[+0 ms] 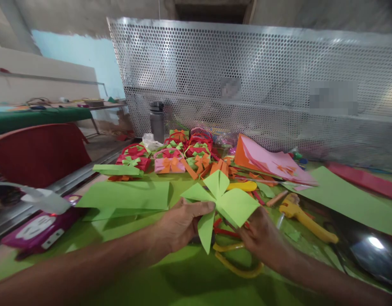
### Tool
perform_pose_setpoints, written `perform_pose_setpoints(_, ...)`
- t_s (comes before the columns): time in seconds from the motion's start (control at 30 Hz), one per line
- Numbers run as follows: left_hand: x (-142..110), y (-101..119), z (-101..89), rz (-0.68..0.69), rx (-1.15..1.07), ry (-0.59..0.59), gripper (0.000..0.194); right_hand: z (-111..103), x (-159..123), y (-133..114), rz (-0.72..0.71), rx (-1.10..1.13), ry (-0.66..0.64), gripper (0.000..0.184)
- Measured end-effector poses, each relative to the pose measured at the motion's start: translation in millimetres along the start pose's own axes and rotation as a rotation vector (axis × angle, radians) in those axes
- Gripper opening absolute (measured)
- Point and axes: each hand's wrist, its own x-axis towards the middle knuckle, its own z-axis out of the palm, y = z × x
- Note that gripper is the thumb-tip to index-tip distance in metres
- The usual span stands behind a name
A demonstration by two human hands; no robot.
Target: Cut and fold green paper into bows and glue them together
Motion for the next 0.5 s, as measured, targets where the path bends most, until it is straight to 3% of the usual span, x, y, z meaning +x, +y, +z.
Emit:
perform_pose_setpoints(0.13,1,-1,-0.2,-0.006,-0.013,0.057,0.018,-5,5,-7,-0.022,0.061,-0.029,0.034)
perform_pose_setpoints(0.27,0,4,-0.2,0.017,0.008,0.080,0.012,-7,9,-11,-0.008,0.087,-0.026,0.033)
perform_pose_setpoints(0.43,6,11,-6.8,0.137,0.037,0.119,0.015,-5,10,-2,0.135,0.043,-0.089,0.019)
perform_pose_setpoints(0.5,9,10,-11.6,0.180,0.055,0.111,0.014,-7,12,1,0.177,0.149,-0.086,0.020)
